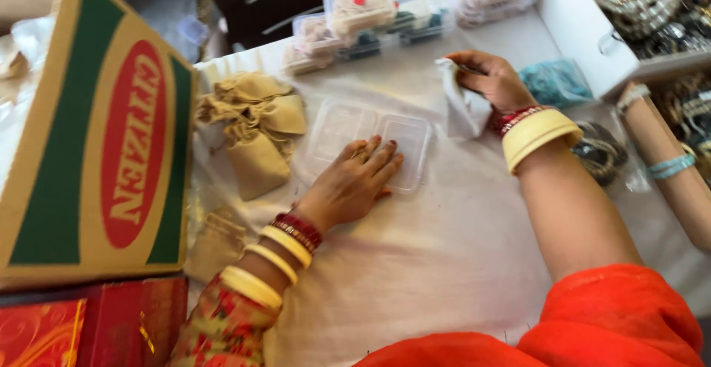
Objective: The person wipes the inside of small plastic containers with a white cloth, then places small beige drawstring pouches inside them and closes the lids. The containers are stacked on a table covered with a white cloth, alongside boxes of jewelry and other supplies.
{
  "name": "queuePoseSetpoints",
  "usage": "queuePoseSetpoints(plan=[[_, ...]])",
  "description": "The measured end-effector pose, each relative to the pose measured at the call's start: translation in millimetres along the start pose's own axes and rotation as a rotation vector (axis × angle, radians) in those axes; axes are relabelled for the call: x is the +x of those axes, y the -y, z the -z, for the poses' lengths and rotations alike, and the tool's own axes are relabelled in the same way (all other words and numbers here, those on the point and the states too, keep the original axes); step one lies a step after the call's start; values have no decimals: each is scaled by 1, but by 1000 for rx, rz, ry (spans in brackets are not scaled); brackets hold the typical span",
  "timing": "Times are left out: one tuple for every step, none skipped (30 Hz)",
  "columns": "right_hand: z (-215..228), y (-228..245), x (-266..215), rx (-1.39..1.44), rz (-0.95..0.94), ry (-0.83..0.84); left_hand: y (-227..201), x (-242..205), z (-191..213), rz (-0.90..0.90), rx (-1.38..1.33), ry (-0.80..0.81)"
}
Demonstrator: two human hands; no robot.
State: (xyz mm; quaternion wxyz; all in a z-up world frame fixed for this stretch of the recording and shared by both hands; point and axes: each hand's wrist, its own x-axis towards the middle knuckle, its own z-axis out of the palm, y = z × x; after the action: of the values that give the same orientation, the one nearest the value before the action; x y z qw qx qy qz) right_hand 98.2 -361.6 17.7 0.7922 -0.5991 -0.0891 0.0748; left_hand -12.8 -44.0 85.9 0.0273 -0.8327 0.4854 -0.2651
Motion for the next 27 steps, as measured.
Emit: queuePoseSetpoints(plan=[[-1, -2, -2, -2, 3, 28, 0, 7, 3, 21, 19, 2], [-1, -2, -2, -13, -5, 5, 2, 15, 5, 44, -138, 145], [-1, -2, -1, -24, -12, -18, 4, 23, 7, 70, -298, 284], [0, -4, 1, -32, -5, 4, 5, 21, -1, 87, -284, 275], [2, -6, 5, -3, -11, 19, 5, 21, -9, 29, -226, 306], [7, -10, 2, 25, -21, 20, 4, 21, -19, -39, -180, 338], [4, -8, 6, 17, -19, 27, 6, 17, -21, -31, -176, 331], [5, -8, 5, 37, -28, 24, 7, 14, -25, -98, -117, 236], [6, -9, 4, 58, -36, 21, 7, 12, -29, -162, -57, 141], [3, -5, 2, 51, -37, 6, 13, 7, -29, -172, -68, 132], [0, -2, 1, 31, -30, 2, 19, 2, -28, -59, -170, -101], [-5, 1, -1, 13, -26, 0, 25, -4, -28, 58, -272, -330], [-1, -1, 0, 9, -29, -14, 24, 0, -18, 52, -286, -334], [1, -4, 2, -17, 24, -53, 24, 2, -6, 251, -475, -431], [1, -7, 3, -43, 77, -92, 24, 4, 6, 453, -662, -524], [7, -9, 7, -48, 85, -91, 27, 5, 11, 449, -659, -532], [12, -11, 10, -106, 226, -276, 29, 6, 18, 638, -880, -618], [18, -10, 16, -170, 373, -450, 31, 7, 24, 830, -1100, -711], [2, 7, 7, -181, 386, -439, 33, 6, 24, 825, -1097, -731], [-13, 25, -2, -108, 503, -508, 34, 6, 24, 888, -1293, -774], [-28, 42, -12, -32, 621, -572, 35, 6, 22, 943, -1493, -812], [-51, 58, -25, -50, 624, -564, 32, 7, 21, 942, -1504, -830], [-74, 74, -39, -268, 778, -488, 29, 8, 19, 907, -1625, -859], [-97, 86, -55, -483, 919, -405, 24, 9, 17, 873, -1747, -880], [-113, 91, -60, -498, 915, -397, 16, 11, 18, 876, -1759, -892], [-130, 94, -64, -804, 954, -355, 11, 13, 19, 833, -1798, -876], [-147, 98, -69, -1111, 982, -304, 5, 15, 21, 789, -1836, -860]])
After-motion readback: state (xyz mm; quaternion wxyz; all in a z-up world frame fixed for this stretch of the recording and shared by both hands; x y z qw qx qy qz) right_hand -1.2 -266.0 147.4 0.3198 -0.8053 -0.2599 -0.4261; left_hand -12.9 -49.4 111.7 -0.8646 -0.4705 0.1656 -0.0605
